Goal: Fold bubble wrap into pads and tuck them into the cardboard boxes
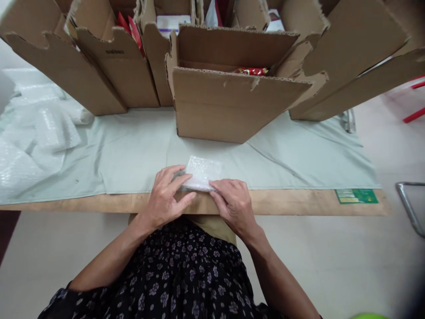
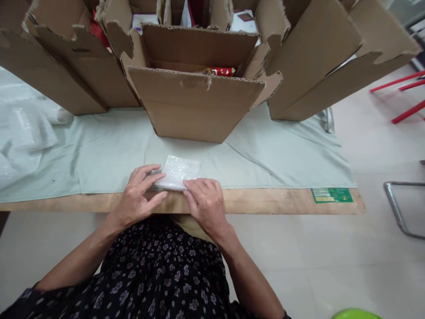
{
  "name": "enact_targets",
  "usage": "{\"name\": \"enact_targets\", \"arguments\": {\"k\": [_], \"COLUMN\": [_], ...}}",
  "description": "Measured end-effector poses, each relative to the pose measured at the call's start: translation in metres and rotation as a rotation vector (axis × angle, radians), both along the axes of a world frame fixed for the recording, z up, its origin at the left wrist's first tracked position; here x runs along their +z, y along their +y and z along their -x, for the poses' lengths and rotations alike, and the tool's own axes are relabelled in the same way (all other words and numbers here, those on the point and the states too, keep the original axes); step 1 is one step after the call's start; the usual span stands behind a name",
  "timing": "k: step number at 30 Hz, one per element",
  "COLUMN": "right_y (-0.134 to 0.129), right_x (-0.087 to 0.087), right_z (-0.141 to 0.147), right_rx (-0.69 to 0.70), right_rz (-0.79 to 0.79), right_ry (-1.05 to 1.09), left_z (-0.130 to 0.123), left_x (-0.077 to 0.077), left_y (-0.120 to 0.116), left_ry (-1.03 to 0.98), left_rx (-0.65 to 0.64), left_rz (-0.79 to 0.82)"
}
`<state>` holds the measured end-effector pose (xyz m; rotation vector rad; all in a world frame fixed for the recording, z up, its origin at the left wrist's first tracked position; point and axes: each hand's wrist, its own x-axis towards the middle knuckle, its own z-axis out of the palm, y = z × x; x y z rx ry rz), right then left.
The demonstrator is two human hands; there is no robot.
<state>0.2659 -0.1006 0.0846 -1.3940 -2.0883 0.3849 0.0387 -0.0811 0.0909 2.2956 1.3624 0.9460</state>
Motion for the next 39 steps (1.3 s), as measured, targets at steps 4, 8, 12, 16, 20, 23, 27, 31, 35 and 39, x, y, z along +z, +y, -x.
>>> {"name": "enact_targets", "arguments": {"k": [4, 8, 12, 16, 20, 23, 27, 31, 35, 39], "right_y": [-0.001, -0.003, -0.007, -0.01, -0.003, 0.005, 0.017, 0.03, 0.038, 0.042], "right_x": [0.004, 0.011, 0.016, 0.014, 0.02, 0.033, 0.05, 0.064, 0.082, 0.11], "right_z": [-0.004, -0.005, 0.006, 0.01, -0.012, -0.029, -0.039, -0.054, -0.08, -0.108], "right_rx": [-0.062, -0.229, -0.202, -0.095, -0.074, 0.032, 0.116, 0.096, 0.09, -0.193], "right_rz": [0.172, 0.352, 0.5, 0.45, 0.289, 0.356, 0.375, 0.259, 0.175, -0.106], "right_ry": [0.236, 0.556, 0.803, 0.71, 0.561, 0.53, 0.456, 0.362, 0.349, 0.419], "left_z": [0.008, 0.006, -0.013, -0.029, -0.032, -0.036, -0.042, -0.034, -0.025, -0.027], "left_x": [0.007, 0.013, 0.013, 0.011, 0.018, 0.02, 0.024, 0.059, 0.107, 0.115], "left_y": [-0.005, -0.007, -0.012, -0.013, -0.011, -0.015, -0.009, 0.033, 0.096, 0.129], "left_ry": [-0.1, -0.425, -0.807, -0.938, -0.636, -0.362, -0.164, -0.055, 0.065, 0.135], "left_rx": [0.116, 0.264, 0.085, 0.044, 0.035, -0.094, -0.215, -0.115, 0.074, 0.118], "left_rz": [0.044, 0.314, 0.823, 0.911, 0.693, 0.484, 0.243, -0.161, -0.48, -0.518]}}
